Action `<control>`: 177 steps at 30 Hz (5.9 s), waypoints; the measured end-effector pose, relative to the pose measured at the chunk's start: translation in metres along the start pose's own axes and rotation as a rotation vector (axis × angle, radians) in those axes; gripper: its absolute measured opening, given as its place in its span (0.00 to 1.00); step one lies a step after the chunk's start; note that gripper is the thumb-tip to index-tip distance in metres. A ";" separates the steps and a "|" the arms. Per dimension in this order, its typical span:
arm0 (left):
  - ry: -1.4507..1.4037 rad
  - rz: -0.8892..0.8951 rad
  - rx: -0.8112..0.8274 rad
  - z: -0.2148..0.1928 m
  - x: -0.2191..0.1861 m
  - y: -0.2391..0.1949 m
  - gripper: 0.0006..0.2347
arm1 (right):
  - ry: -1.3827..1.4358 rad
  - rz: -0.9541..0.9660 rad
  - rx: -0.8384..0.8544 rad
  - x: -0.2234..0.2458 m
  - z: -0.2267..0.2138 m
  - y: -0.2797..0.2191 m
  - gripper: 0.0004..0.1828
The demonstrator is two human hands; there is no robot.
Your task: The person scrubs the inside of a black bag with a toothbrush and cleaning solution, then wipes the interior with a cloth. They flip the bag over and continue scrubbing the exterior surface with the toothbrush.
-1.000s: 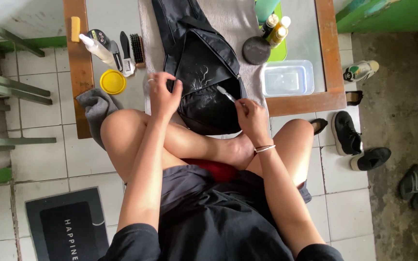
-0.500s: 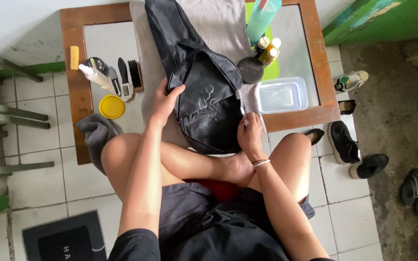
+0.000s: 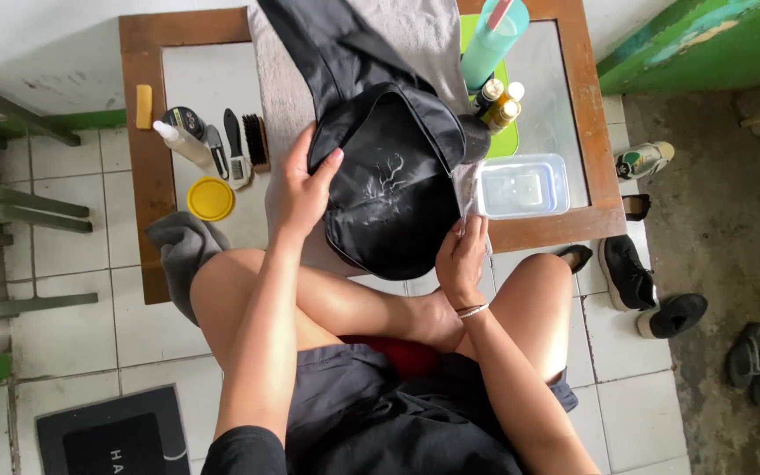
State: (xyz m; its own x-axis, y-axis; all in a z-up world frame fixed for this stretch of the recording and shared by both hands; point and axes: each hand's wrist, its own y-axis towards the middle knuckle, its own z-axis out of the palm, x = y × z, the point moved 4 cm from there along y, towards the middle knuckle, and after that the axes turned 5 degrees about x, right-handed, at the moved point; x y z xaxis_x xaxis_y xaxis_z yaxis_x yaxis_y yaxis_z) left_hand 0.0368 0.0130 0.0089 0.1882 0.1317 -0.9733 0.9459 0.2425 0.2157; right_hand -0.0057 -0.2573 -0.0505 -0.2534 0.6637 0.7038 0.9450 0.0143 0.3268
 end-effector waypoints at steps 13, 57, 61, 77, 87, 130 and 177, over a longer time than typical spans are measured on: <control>0.329 0.046 -0.074 -0.017 0.093 0.063 0.27 | 0.074 -0.074 0.075 -0.007 0.037 0.044 0.06; 0.807 0.085 0.289 -0.012 0.045 -0.015 0.17 | -0.335 -0.138 0.224 -0.015 -0.088 0.170 0.11; 0.876 0.216 0.107 -0.009 0.031 -0.014 0.13 | -0.411 -0.399 -0.043 -0.002 -0.125 0.232 0.12; 0.815 0.165 0.143 -0.009 0.048 -0.009 0.12 | -0.391 -0.559 0.275 0.009 -0.046 0.334 0.38; 0.804 0.178 0.115 -0.012 0.048 -0.012 0.11 | -0.629 -0.497 0.358 -0.003 -0.005 0.375 0.09; 1.018 0.283 0.213 -0.006 0.072 -0.037 0.35 | -0.614 -0.332 0.192 0.002 -0.120 0.252 0.14; 0.996 0.220 0.036 -0.026 0.071 -0.032 0.14 | -0.213 -0.216 0.492 0.056 0.031 0.011 0.15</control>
State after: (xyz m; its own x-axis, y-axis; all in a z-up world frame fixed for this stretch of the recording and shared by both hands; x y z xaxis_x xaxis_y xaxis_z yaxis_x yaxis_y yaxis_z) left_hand 0.0129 0.0398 -0.0651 0.0684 0.9137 -0.4007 0.9273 0.0900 0.3634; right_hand -0.0035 -0.1965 -0.0271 -0.4522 0.7422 0.4946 0.8743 0.4785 0.0815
